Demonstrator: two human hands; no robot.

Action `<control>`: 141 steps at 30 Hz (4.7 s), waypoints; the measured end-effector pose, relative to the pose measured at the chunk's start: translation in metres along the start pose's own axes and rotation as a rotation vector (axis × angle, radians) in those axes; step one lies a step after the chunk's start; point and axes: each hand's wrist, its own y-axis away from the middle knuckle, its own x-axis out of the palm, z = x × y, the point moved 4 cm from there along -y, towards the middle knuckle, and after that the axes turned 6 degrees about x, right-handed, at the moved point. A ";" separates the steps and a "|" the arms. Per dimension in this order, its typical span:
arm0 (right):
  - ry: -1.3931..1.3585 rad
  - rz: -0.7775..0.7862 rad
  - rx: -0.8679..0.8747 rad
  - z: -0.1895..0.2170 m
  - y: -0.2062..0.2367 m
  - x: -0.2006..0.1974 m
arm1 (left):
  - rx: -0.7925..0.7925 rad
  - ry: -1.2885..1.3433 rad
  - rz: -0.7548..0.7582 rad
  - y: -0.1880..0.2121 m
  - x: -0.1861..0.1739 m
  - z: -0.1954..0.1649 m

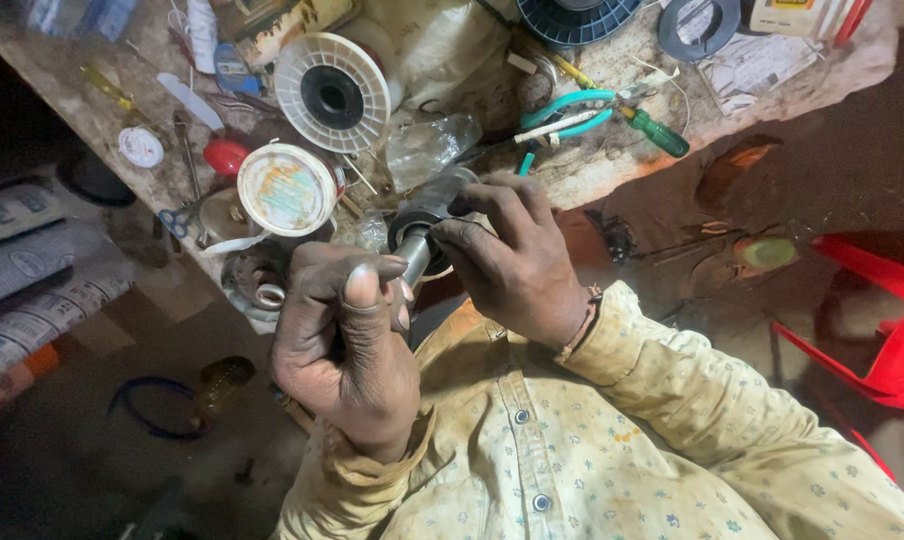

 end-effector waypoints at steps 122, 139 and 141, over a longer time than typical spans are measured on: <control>-0.078 0.148 -0.184 0.125 -0.045 -0.101 | 0.473 -0.181 0.442 -0.030 0.006 0.009; 0.000 0.234 -0.158 0.112 -0.045 -0.088 | 0.662 -0.473 0.431 -0.015 0.001 0.073; 0.015 0.247 -0.153 0.110 -0.046 -0.087 | 0.706 -0.511 0.467 -0.014 0.001 0.073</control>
